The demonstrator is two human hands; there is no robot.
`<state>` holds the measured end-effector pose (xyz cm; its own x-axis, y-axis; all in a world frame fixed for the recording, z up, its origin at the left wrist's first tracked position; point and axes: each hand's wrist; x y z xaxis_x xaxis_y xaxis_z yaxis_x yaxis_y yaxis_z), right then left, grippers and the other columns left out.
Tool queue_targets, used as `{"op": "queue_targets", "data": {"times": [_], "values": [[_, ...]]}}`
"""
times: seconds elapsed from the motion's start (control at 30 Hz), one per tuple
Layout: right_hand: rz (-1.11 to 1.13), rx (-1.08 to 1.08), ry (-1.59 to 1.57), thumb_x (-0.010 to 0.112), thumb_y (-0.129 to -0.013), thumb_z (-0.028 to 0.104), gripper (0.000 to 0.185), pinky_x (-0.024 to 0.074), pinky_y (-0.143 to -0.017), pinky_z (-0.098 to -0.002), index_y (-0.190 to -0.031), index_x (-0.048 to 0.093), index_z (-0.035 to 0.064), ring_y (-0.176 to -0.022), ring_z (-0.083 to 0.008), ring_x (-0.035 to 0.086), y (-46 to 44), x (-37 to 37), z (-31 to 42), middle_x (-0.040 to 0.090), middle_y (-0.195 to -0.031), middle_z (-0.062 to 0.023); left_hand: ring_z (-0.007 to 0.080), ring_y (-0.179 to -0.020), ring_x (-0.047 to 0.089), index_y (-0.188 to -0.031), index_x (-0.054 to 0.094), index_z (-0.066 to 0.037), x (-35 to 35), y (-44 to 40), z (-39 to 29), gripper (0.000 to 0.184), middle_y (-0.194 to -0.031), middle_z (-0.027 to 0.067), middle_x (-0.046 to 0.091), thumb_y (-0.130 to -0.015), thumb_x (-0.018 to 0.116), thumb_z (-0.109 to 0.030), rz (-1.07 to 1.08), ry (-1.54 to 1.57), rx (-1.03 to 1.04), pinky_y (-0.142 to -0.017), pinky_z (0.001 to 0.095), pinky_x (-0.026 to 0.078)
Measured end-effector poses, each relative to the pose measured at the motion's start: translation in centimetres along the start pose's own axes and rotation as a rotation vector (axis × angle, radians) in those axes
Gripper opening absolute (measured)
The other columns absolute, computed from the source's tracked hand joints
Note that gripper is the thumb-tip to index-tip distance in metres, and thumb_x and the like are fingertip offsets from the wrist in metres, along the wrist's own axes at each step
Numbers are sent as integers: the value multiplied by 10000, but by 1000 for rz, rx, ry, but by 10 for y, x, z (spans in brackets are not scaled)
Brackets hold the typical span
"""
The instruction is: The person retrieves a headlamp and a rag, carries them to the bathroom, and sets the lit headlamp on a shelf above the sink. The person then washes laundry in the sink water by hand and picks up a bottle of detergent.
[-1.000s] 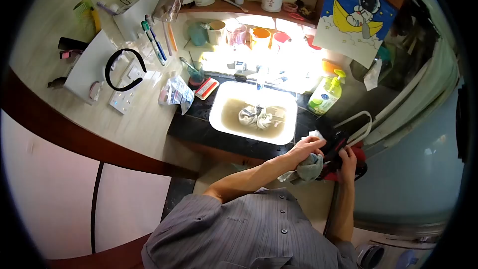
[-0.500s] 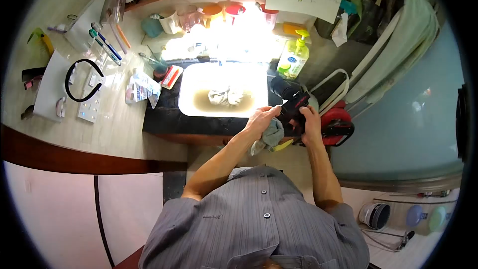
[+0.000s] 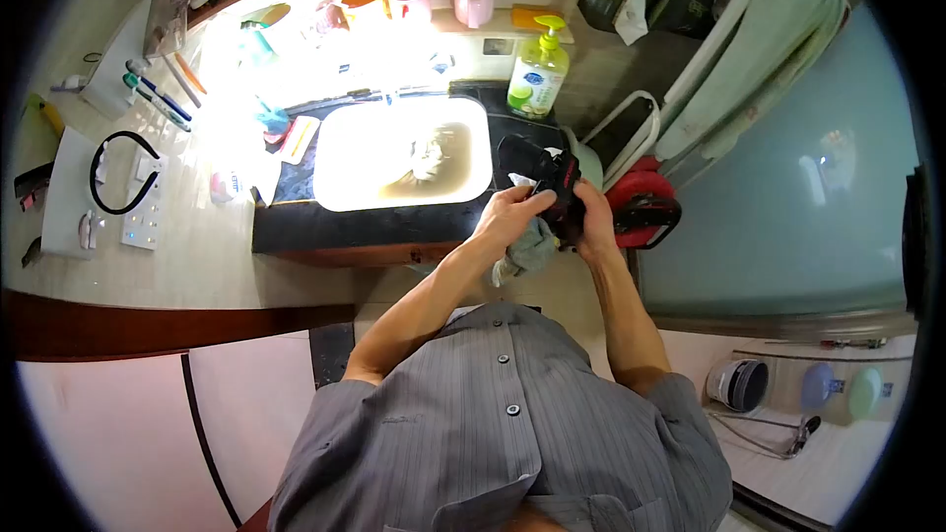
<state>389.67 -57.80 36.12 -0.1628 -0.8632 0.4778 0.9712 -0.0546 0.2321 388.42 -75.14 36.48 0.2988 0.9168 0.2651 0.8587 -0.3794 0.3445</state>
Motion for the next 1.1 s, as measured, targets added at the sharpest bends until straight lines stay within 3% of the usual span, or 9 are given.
{"op": "queue_targets", "data": {"times": [0.13, 0.23, 0.37, 0.43, 0.5, 0.53, 0.7, 0.97, 1.1], "values": [[-44, 30, 99, 529, -956, 215, 227, 519, -656, -285, -1068, 603, 32, -756, -115, 618, 20, 4, 15, 634, -931, -35, 115, -876, 632, -1110, 689, 17, 11, 4, -2, 377, -972, 44, 687, -909, 704, -301, 13, 121, -45, -727, 290, 515], [-57, -42, 306, 537, -997, 291, 438, 469, -863, -293, -1319, 532, -6, -958, -153, 586, 17, -25, 20, 607, -1067, -58, 122, -870, 625, -1124, 701, 16, 26, 0, 3, 403, -1013, 53, 693, -886, 735, -307, -22, 92, -16, -753, 299, 507], [-125, -512, 783, 607, -969, 244, 496, 420, -947, -310, -1384, 483, 1, -1122, -185, 526, 27, -56, 51, 557, -1256, -110, 106, -880, 603, -1121, 707, 16, 47, -1, -1, 454, -1007, 40, 694, -856, 762, -348, -3, 47, 7, -795, 262, 459], [-166, -561, 866, 661, -924, 238, 540, 411, -998, -365, -1377, 487, 0, -1192, -256, 518, 50, -22, 81, 525, -1325, -174, 101, -871, 590, -1107, 708, 20, 61, 2, -5, 459, -993, 34, 689, -858, 755, -363, -19, 79, 9, -777, 265, 457], [23, -868, 1437, 696, -874, 261, 590, 402, -1029, -417, -1361, 493, -3, -1234, -340, 500, 49, -16, 89, 501, -1343, -219, 104, -894, 591, -1099, 706, 24, 71, 2, -5, 448, -1016, 46, 691, -873, 739, -361, 64, 73, 7, -785, 268, 463], [42, -782, 1464, 730, -820, 300, 643, 392, -1049, -452, -1339, 505, -4, -1255, -401, 477, 45, -18, 85, 495, -1346, -243, 104, -900, 591, -1086, 707, 21, 82, 1, -1, 386, -1013, 51, 690, -904, 704, -319, 39, 120, 19, -791, 277, 470], [17, -632, 1376, 773, -754, 353, 673, 424, -1007, -432, -1284, 542, 8, -1197, -389, 523, 41, -18, 93, 546, -1270, -215, 131, -882, 595, -1071, 703, 28, 104, 8, 8, 328, -981, 64, 687, -878, 695, -236, -8, 116, 99, -795, 306, 475], [38, -465, 1405, 788, -728, 343, 485, 490, -842, -415, -1046, 633, 12, -958, -371, 627, 27, -14, 118, 645, -1001, -181, 140, -805, 572, -1079, 703, -2, 97, 22, -13, 390, -883, 69, 630, -770, 772, -230, -70, -417, 206, -711, 302, 475], [1, -608, 1594, 787, -725, 347, 513, 480, -890, -443, -1071, 634, 1, -1032, -390, 610, 5, -37, 142, 645, -1070, -214, 110, -727, 599, -991, 728, -48, 35, 9, -7, 215, -848, 17, 659, -830, 749, -189, -187, 16, 203, -655, 269, 491]]}}
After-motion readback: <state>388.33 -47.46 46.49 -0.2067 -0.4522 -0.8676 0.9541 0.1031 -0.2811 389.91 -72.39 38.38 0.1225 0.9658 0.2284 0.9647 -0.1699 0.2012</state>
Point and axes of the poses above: each hand's wrist, its own y-axis away from the middle knuckle, its own x-axis out of the palm, z = x × y
